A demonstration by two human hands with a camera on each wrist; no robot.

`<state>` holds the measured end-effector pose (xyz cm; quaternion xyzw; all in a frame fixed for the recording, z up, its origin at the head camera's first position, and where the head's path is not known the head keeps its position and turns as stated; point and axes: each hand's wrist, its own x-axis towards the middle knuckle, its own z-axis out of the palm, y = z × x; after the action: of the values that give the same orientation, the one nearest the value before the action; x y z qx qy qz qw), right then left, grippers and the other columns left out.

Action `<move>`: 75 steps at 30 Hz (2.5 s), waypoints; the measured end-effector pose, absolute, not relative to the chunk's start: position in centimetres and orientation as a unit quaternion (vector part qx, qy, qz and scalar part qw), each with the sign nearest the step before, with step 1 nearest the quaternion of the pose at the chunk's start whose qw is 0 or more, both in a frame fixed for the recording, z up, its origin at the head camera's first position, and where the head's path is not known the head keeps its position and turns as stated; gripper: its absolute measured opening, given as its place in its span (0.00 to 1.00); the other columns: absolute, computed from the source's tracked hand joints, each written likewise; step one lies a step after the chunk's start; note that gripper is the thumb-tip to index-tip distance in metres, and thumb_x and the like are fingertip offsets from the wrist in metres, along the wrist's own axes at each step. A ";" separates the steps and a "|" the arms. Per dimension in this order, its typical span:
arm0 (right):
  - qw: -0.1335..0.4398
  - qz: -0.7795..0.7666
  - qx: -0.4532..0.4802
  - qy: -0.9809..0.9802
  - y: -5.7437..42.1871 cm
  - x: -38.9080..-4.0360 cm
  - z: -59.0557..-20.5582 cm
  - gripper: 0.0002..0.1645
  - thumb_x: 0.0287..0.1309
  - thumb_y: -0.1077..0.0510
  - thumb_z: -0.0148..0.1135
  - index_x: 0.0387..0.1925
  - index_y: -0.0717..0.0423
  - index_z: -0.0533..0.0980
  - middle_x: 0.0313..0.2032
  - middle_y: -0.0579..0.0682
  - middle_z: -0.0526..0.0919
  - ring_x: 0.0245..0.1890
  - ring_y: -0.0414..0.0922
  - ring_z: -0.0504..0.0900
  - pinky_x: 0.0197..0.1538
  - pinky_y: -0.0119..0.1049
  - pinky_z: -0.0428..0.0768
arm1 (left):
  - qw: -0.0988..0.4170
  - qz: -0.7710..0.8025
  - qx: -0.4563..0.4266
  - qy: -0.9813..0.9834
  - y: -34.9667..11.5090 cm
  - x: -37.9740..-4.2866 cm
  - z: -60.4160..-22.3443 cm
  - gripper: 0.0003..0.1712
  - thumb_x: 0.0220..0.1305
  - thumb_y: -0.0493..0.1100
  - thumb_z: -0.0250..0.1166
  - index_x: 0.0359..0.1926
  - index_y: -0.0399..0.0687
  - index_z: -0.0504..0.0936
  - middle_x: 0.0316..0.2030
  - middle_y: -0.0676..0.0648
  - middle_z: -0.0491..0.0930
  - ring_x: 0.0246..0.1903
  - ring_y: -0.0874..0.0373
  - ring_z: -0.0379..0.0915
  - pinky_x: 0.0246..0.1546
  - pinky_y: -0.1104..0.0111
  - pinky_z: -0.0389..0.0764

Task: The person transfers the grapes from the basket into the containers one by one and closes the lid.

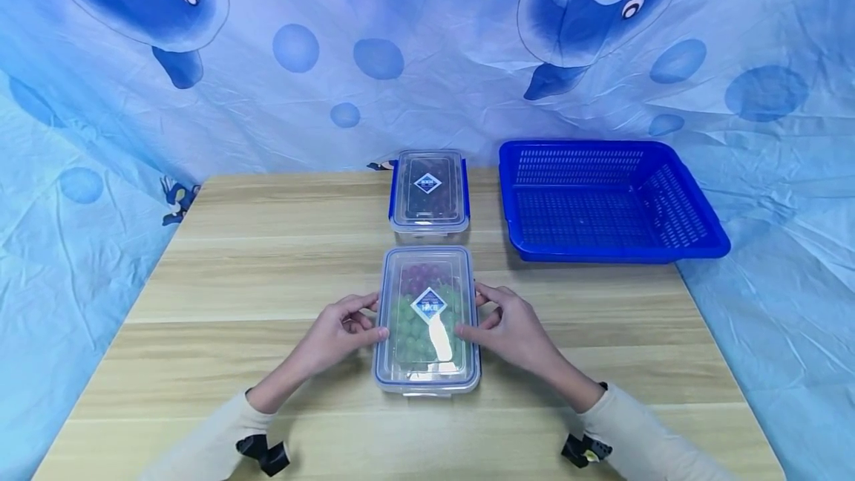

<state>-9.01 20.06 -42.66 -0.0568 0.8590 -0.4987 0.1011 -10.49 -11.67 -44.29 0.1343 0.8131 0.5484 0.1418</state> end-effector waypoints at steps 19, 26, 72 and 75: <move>0.099 -0.452 -0.075 0.883 20.3 -8.6 -43.5 0.48 0.51 0.48 0.80 0.68 0.66 0.72 0.42 0.52 0.80 0.33 0.41 0.81 0.30 0.31 0.83 | 0.141 0.494 0.139 0.846 -11.4 -10.2 -44.3 0.40 0.57 0.48 0.78 0.67 0.35 0.75 0.40 0.46 0.80 0.34 0.59 0.76 0.34 0.72 0.84; 0.122 -0.439 -0.082 0.886 20.4 -8.8 -43.4 0.49 0.53 0.48 0.79 0.69 0.68 0.69 0.38 0.52 0.77 0.35 0.45 0.78 0.27 0.31 0.81 | 0.152 0.482 0.149 0.850 -11.6 -10.2 -44.0 0.41 0.58 0.48 0.77 0.67 0.33 0.74 0.39 0.45 0.79 0.35 0.58 0.75 0.35 0.72 0.84; 0.143 -0.425 -0.120 0.886 21.5 -8.3 -44.5 0.65 0.45 0.40 0.82 0.79 0.55 0.58 0.48 0.57 0.74 0.42 0.49 0.74 0.40 0.32 0.77 | 0.177 0.525 0.107 0.826 -11.1 -10.3 -44.5 0.43 0.57 0.47 0.78 0.69 0.33 0.72 0.48 0.45 0.82 0.39 0.57 0.81 0.37 0.69 0.87; 0.146 -0.437 -0.113 0.880 21.6 -8.3 -44.6 0.63 0.47 0.41 0.81 0.78 0.56 0.58 0.50 0.59 0.73 0.45 0.51 0.75 0.42 0.34 0.80 | 0.179 0.532 0.104 0.821 -11.1 -10.3 -44.5 0.43 0.57 0.46 0.78 0.69 0.32 0.72 0.48 0.44 0.82 0.39 0.57 0.81 0.37 0.69 0.87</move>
<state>-8.29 21.56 -44.58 -0.1128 0.8803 -0.4370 0.1462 -10.27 -11.13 -44.50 0.1044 0.8210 0.5320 0.1788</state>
